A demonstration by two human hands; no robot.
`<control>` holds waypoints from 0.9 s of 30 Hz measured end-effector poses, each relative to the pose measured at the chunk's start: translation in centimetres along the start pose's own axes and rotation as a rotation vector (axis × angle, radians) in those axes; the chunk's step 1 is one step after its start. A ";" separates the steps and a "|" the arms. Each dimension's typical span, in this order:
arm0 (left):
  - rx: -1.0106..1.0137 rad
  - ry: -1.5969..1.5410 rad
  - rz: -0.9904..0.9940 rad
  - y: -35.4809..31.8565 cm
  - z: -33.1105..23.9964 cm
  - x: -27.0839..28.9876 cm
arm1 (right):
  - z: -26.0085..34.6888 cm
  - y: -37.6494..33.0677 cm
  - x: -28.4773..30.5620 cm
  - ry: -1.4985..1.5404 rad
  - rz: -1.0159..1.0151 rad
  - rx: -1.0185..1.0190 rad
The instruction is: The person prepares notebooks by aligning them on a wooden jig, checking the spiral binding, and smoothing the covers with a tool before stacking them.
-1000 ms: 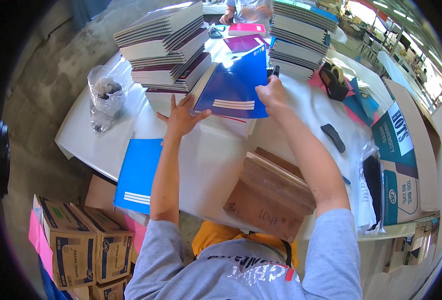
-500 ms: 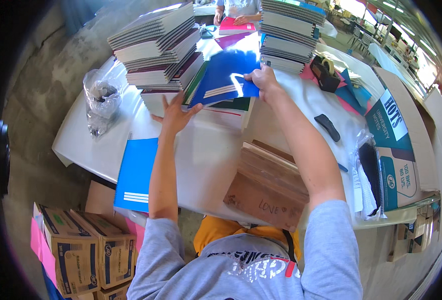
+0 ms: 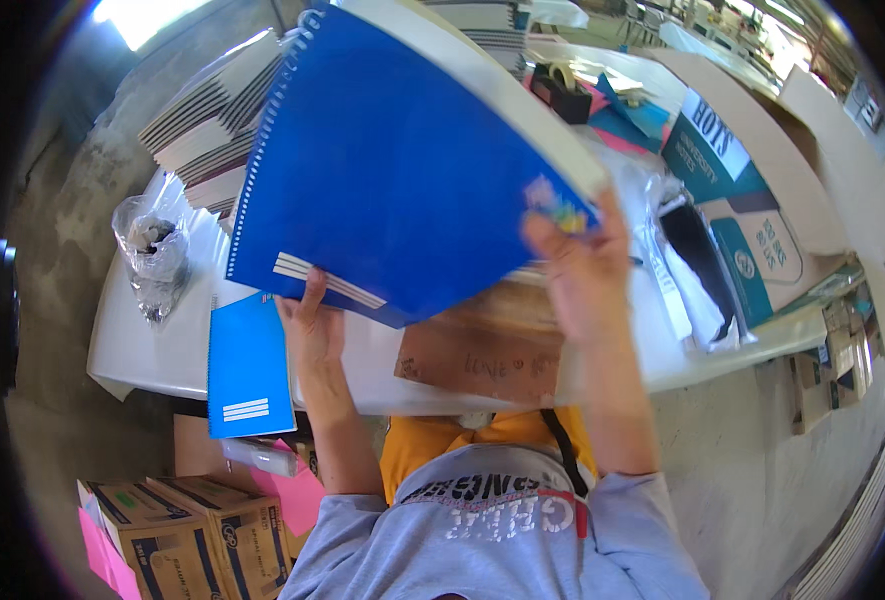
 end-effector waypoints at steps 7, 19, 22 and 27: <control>-0.017 0.768 0.270 -3.0 -0.5 2.1 | -0.9 -7.5 7.4 -0.709 0.263 -0.191; 0.116 0.779 0.169 -5.5 2.6 5.9 | -8.3 -12.8 9.1 -0.871 0.167 -0.190; 0.246 1.315 0.411 -4.9 1.1 7.4 | -9.1 -12.7 10.1 -0.818 0.185 -0.351; 0.390 0.857 0.505 -3.4 -1.4 5.3 | -3.4 -7.5 7.7 -0.715 0.029 -0.010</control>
Point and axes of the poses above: each hand's wrist, its own y-axis towards the middle knuckle, its own x-axis out of the back of the hand, z = x × y, the point moved 1 cm from there along y, towards the middle knuckle, and after that the axes turned 10 degrees about -y, right-handed, at the moved point
